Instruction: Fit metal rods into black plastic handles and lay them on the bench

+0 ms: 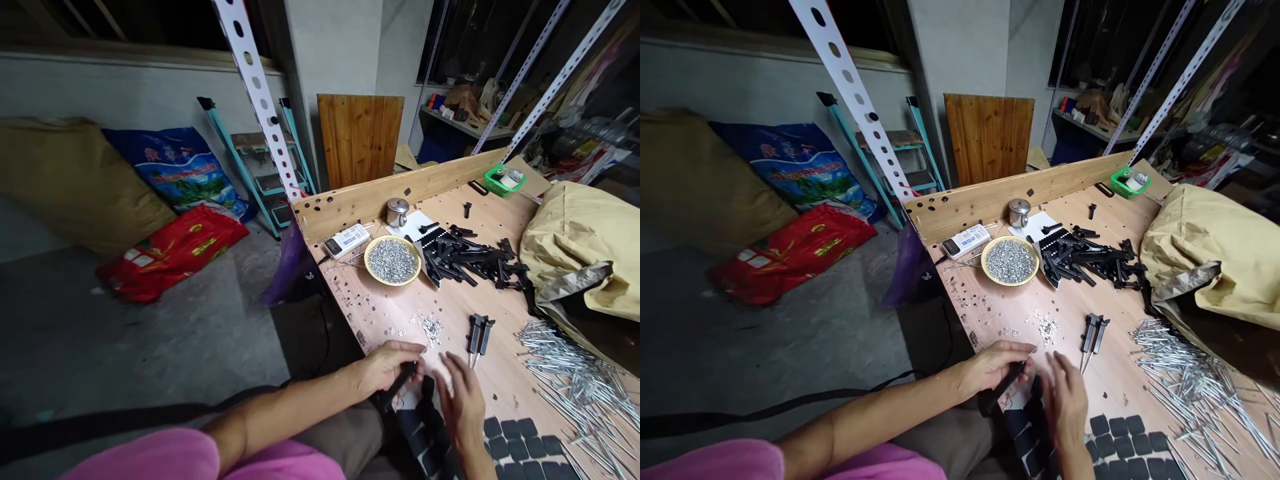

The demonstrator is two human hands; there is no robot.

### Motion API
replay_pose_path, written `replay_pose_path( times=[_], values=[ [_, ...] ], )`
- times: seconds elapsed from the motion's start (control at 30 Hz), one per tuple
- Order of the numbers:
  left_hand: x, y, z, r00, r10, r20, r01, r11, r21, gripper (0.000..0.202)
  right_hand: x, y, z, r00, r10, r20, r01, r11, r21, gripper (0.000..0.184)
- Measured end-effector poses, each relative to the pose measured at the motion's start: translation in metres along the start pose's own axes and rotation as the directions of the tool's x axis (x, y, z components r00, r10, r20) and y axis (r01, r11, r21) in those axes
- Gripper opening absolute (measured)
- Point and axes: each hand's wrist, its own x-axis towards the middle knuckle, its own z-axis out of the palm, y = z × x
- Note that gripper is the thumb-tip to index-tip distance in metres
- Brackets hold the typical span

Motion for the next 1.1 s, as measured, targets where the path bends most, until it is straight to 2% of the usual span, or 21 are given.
replay_pose_path(
  times=[0.07, 0.17, 0.27, 0.4, 0.5, 0.53, 0.6, 0.7, 0.77, 0.83, 0.93, 1.0, 1.03, 1.1],
  values=[
    [-0.001, 0.006, -0.001, 1.000, 0.020, -0.015, -0.019, 1.000, 0.014, 0.017, 0.008, 0.014, 0.012, 0.968, 0.250, 0.031, -0.249, 0.968, -0.036, 0.036],
    [-0.001, 0.010, -0.001, 0.999, 0.032, -0.041, -0.029, 0.997, 0.072, 0.017, 0.018, 0.026, 0.028, 0.892, 0.430, 0.141, -0.419, 0.902, -0.103, 0.045],
    [0.001, 0.009, 0.001, 0.998, 0.056, -0.042, -0.049, 0.989, 0.142, 0.024, 0.024, 0.025, 0.036, 0.861, 0.475, 0.181, -0.459, 0.880, -0.124, 0.043],
    [0.003, 0.007, 0.004, 0.996, 0.092, -0.024, -0.085, 0.976, 0.199, 0.033, 0.025, 0.019, 0.036, 0.864, 0.473, 0.174, -0.463, 0.881, -0.098, 0.041],
    [0.002, 0.004, 0.008, 0.994, 0.108, 0.012, -0.108, 0.963, 0.245, 0.036, 0.022, 0.012, 0.026, 0.850, 0.511, 0.127, -0.523, 0.847, 0.094, 0.036],
    [0.000, 0.003, 0.009, 0.993, 0.115, 0.036, -0.121, 0.959, 0.258, 0.038, 0.021, 0.008, 0.021, 0.824, 0.557, 0.106, -0.567, 0.800, 0.197, 0.034],
    [-0.003, 0.001, 0.012, 0.987, 0.130, 0.098, -0.153, 0.947, 0.282, 0.041, 0.019, -0.002, 0.011, 0.732, 0.675, 0.093, -0.647, 0.645, 0.407, 0.033],
    [-0.011, -0.002, 0.016, 0.978, 0.143, 0.151, -0.187, 0.924, 0.334, 0.046, 0.017, -0.020, -0.002, 0.600, 0.788, 0.141, -0.681, 0.410, 0.607, 0.038],
    [-0.017, -0.003, 0.020, 0.977, 0.142, 0.158, -0.192, 0.907, 0.374, 0.048, 0.015, -0.029, -0.008, 0.549, 0.820, 0.164, -0.664, 0.308, 0.681, 0.040],
    [-0.021, -0.003, 0.023, 0.977, 0.140, 0.163, -0.196, 0.894, 0.403, 0.047, 0.013, -0.034, -0.013, 0.523, 0.835, 0.173, -0.648, 0.257, 0.717, 0.041],
    [-0.026, -0.005, 0.026, 0.972, 0.141, 0.191, -0.211, 0.880, 0.425, 0.045, 0.008, -0.040, -0.017, 0.507, 0.850, 0.140, -0.624, 0.250, 0.740, 0.041],
    [-0.027, -0.007, 0.028, 0.968, 0.136, 0.210, -0.215, 0.880, 0.424, 0.045, 0.003, -0.042, -0.019, 0.517, 0.852, 0.084, -0.601, 0.291, 0.745, 0.040],
    [-0.028, -0.009, 0.028, 0.968, 0.133, 0.214, -0.214, 0.881, 0.422, 0.045, 0.001, -0.042, -0.020, 0.536, 0.844, 0.034, -0.584, 0.342, 0.736, 0.038],
    [-0.028, -0.012, 0.029, 0.970, 0.118, 0.212, -0.200, 0.884, 0.422, 0.045, -0.005, -0.042, -0.021, 0.612, 0.783, -0.112, -0.550, 0.523, 0.652, 0.032]
  ],
)
